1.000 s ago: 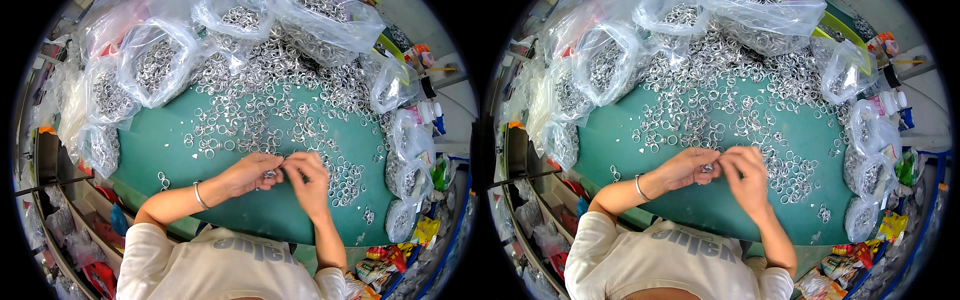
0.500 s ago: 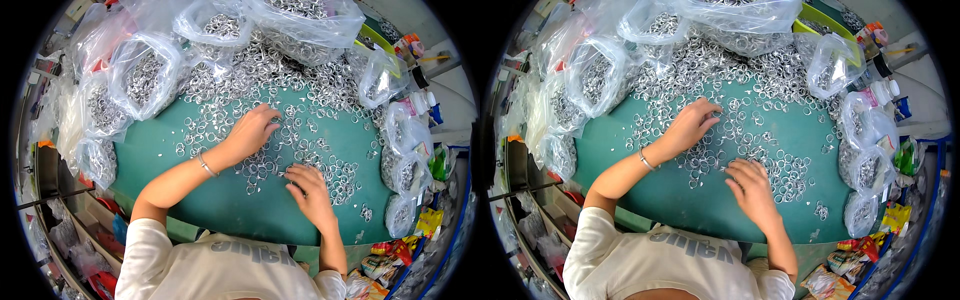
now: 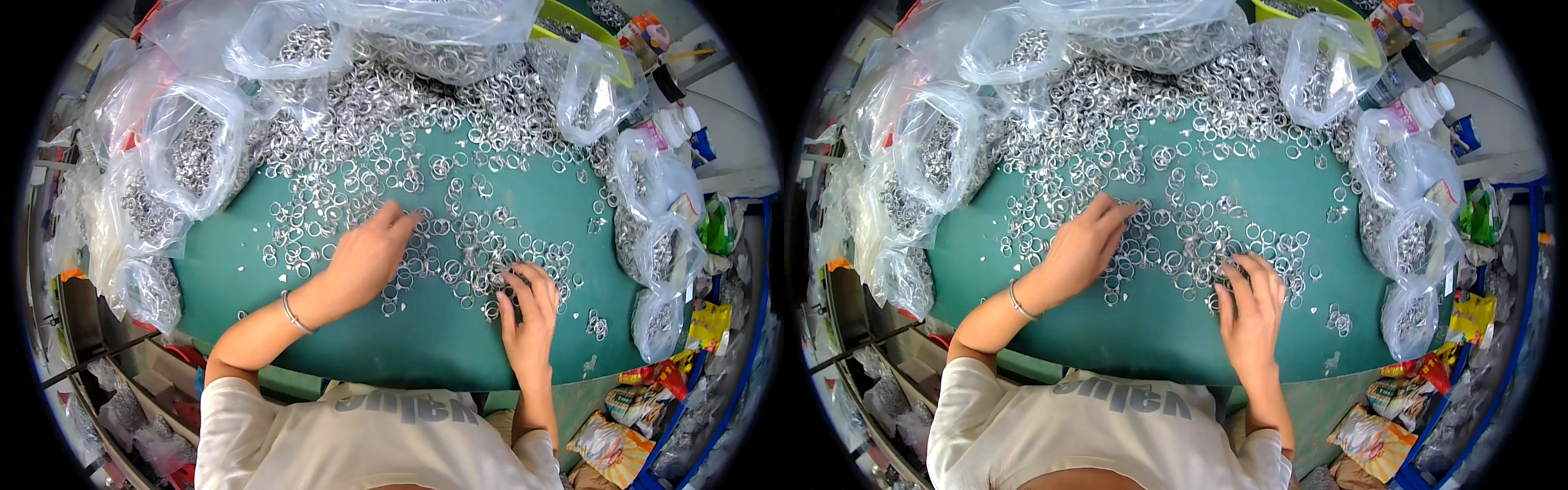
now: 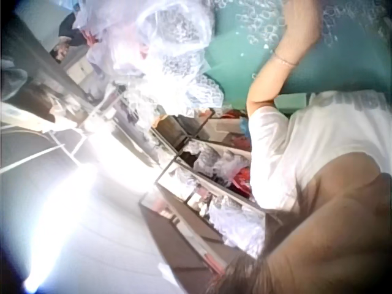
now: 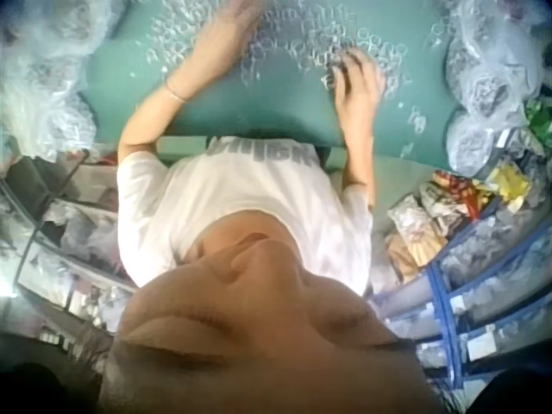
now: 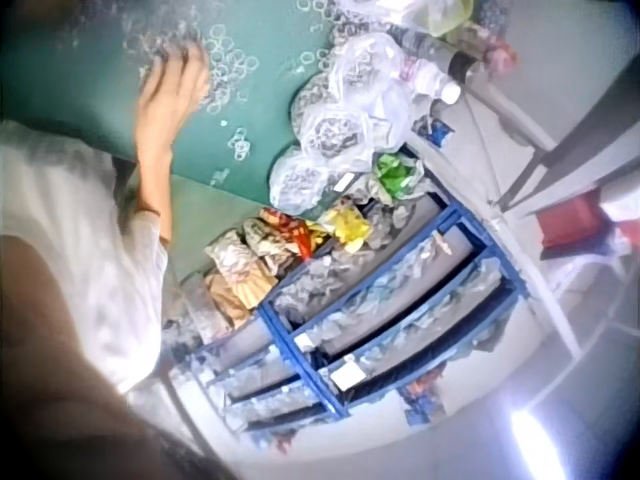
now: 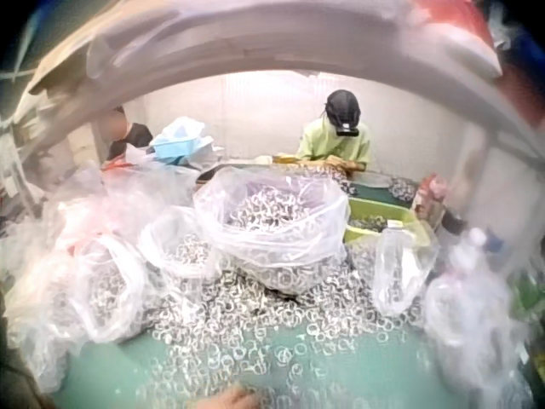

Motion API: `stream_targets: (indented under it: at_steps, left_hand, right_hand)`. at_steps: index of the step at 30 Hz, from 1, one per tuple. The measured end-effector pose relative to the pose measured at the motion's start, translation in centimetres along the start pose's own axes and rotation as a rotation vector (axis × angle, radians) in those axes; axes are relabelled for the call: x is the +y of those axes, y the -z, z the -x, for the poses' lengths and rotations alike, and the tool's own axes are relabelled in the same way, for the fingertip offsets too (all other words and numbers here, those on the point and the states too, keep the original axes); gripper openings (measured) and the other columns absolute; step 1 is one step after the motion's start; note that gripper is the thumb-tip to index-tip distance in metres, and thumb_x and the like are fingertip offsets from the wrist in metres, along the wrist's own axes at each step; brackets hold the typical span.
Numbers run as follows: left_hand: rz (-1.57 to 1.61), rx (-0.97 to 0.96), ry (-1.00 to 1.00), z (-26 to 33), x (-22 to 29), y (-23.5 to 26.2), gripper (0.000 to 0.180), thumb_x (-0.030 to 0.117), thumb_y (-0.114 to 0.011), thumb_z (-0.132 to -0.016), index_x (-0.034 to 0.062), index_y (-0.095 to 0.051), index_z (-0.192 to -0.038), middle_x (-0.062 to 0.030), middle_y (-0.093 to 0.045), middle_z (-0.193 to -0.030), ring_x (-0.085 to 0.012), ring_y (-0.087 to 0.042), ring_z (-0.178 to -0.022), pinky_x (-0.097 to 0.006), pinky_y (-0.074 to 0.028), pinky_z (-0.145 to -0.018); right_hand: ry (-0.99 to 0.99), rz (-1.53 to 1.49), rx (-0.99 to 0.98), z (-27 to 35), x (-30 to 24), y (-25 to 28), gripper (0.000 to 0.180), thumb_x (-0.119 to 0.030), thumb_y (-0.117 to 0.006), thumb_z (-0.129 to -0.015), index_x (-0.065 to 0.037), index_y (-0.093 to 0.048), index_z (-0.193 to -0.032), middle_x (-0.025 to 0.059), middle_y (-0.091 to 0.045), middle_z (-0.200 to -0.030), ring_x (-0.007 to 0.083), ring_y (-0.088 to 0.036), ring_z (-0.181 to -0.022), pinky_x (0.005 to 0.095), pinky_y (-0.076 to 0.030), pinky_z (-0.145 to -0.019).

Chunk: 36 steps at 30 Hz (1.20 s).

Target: The person sorts small metal rings by hand on a green table, picking them up individually or in small clusters and moving them into plastic bags and bins.

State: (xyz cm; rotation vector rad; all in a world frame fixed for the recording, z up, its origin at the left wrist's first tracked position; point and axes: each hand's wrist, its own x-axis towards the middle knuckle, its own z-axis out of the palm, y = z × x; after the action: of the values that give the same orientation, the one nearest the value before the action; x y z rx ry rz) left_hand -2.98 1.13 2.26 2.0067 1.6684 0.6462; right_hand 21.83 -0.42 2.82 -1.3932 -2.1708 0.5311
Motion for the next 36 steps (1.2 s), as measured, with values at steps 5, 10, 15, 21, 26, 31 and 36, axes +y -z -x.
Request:
stream_targets:
  at_steps: [5, 10, 15, 21, 26, 31, 36]
  left_hand:
    - [0.088, -0.148, -0.141, 1.0, 1.0, -1.2, 0.031, -0.002, -0.057, -0.079, 0.0007, -0.057, -0.11, -0.0143, -0.053, -0.094, -0.0356, -0.059, -0.071, -0.044, -0.048, -0.059]
    - [0.101, -0.093, -0.112, -2.9, 2.8, -2.4, 0.024, 0.003, -0.059, -0.084, 0.0048, -0.06, -0.108, -0.0131, -0.054, -0.095, -0.0358, -0.059, -0.075, -0.042, -0.048, -0.062]
    - [0.129, -0.022, -0.223, -7.4, 2.1, -4.9, 0.025, 0.003, -0.061, -0.082, 0.0047, -0.062, -0.107, -0.0131, -0.055, -0.098, -0.0362, -0.06, -0.079, -0.044, -0.049, -0.067]
    - [-0.008, -0.173, -0.322, -10.4, 2.3, -6.5, 0.024, 0.003, -0.063, -0.078, 0.0041, -0.064, -0.103, -0.0122, -0.055, -0.103, -0.0345, -0.062, -0.08, -0.045, -0.05, -0.07]
    - [-0.077, -0.228, -0.298, -10.8, 3.0, -6.0, 0.023, 0.006, -0.067, -0.076, 0.0009, -0.062, -0.098, -0.0124, -0.055, -0.103, -0.0349, -0.061, -0.084, -0.045, -0.05, -0.071]
    - [-0.049, -0.23, -0.288, -10.3, 2.6, -4.9, 0.021, 0.009, -0.068, -0.077, 0.0005, -0.06, -0.095, -0.0121, -0.055, -0.101, -0.034, -0.061, -0.087, -0.044, -0.049, -0.073]
    - [-0.001, -0.208, -0.347, -10.1, 2.8, -5.1, 0.015, 0.007, -0.067, -0.078, 0.0014, -0.061, -0.091, -0.0109, -0.056, -0.097, -0.0324, -0.06, -0.08, -0.042, -0.049, -0.069]
  right_hand:
    - [0.053, 0.112, 0.118, -4.6, 1.5, 0.1, 0.031, -0.006, -0.068, -0.077, -0.002, -0.062, -0.107, 0.0105, -0.059, -0.11, 0.0297, -0.053, -0.101, 0.0386, -0.038, -0.087]
    - [0.045, 0.211, 0.042, -7.4, 3.8, -1.5, 0.029, -0.01, -0.071, -0.076, -0.003, -0.061, -0.103, 0.0094, -0.059, -0.106, 0.0293, -0.052, -0.097, 0.0376, -0.036, -0.084]
    - [0.009, 0.043, 0.008, -5.0, 3.9, -0.4, 0.026, -0.01, -0.072, -0.073, -0.003, -0.06, -0.095, 0.0094, -0.061, -0.1, 0.0274, -0.053, -0.095, 0.0365, -0.036, -0.083]
    - [0.006, -0.096, -0.025, -4.8, 3.9, 0.3, 0.026, -0.012, -0.071, -0.075, -0.002, -0.062, -0.098, 0.0096, -0.06, -0.102, 0.029, -0.053, -0.096, 0.0393, -0.038, -0.085]
    - [0.03, 0.085, 0.098, -7.7, 5.4, -2.3, 0.016, -0.009, -0.07, -0.075, -0.002, -0.063, -0.088, 0.009, -0.059, -0.095, 0.028, -0.052, -0.09, 0.0387, -0.039, -0.079]
    - [0.015, 0.031, 0.118, -6.6, 5.0, -1.1, 0.011, -0.007, -0.071, -0.072, -0.005, -0.062, -0.078, 0.0077, -0.057, -0.091, 0.0271, -0.051, -0.087, 0.0378, -0.037, -0.074]
    - [-0.044, 0.114, 0.087, -3.2, 4.4, 0.1, 0.012, -0.008, -0.07, -0.073, -0.004, -0.062, -0.082, 0.0086, -0.057, -0.093, 0.0279, -0.051, -0.089, 0.0397, -0.036, -0.074]
